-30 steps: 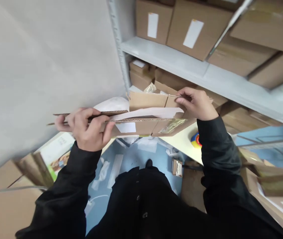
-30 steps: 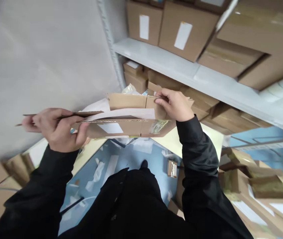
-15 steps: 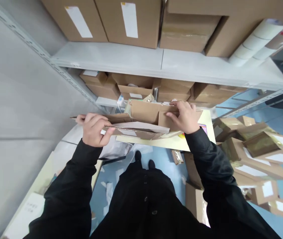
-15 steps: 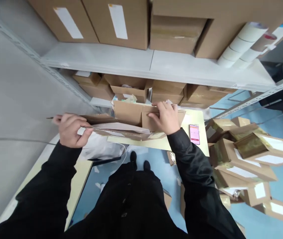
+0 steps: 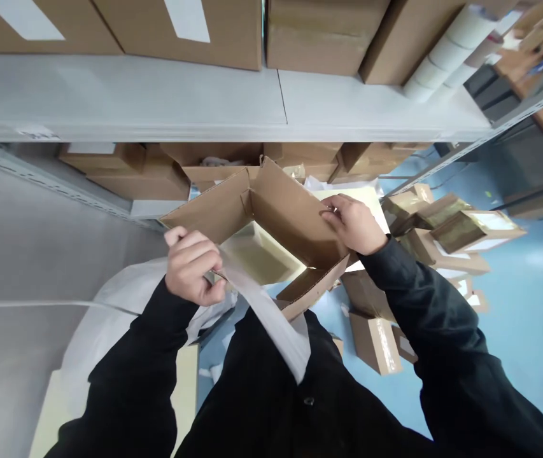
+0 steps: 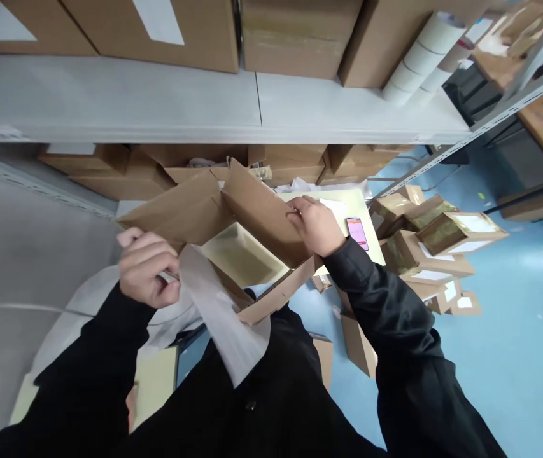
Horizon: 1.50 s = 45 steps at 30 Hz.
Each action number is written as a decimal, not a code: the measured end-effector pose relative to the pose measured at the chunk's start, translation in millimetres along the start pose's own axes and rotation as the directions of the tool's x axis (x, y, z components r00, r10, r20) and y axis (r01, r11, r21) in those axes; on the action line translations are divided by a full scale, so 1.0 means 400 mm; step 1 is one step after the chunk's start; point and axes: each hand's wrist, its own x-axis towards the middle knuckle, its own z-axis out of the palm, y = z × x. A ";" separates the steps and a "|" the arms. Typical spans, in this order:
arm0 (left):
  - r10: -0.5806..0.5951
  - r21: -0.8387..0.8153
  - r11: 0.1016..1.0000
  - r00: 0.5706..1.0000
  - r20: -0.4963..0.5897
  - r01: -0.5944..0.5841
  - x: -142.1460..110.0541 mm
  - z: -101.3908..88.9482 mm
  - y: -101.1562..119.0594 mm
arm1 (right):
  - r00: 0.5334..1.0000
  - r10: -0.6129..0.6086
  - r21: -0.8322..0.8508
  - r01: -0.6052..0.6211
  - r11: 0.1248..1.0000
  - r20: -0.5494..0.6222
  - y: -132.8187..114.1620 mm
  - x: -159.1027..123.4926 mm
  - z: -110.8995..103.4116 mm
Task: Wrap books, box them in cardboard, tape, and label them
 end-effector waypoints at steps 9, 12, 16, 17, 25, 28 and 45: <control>-0.224 0.231 0.961 0.921 0.320 0.153 0.069 0.052 0.086 | 0.990 -0.140 -0.106 0.138 0.985 -0.008 0.034 0.101 0.021; -0.403 0.352 0.891 0.856 0.323 0.287 0.080 0.066 0.139 | 0.987 -0.160 -0.084 0.159 0.984 -0.008 0.066 0.125 0.016; -0.564 0.436 0.800 0.763 0.316 0.412 0.086 0.092 0.203 | 0.984 -0.166 -0.054 0.163 0.985 -0.062 0.087 0.081 -0.021; -0.579 0.443 0.792 0.746 0.329 0.419 0.085 0.100 0.215 | 0.983 -0.159 -0.028 0.157 0.987 -0.090 0.091 0.055 -0.034; -0.661 0.493 0.734 0.661 0.356 0.468 0.062 0.144 0.227 | 0.979 -0.174 -0.007 0.176 0.984 0.110 0.088 -0.121 -0.012; -0.663 0.499 0.731 0.659 0.355 0.466 0.059 0.143 0.218 | 0.958 -0.101 -0.133 0.140 0.981 0.269 0.063 -0.110 0.026; -0.907 0.602 0.421 0.328 0.265 0.679 -0.025 0.085 0.103 | 0.884 -0.390 -0.051 0.415 0.908 0.258 0.171 -0.187 0.064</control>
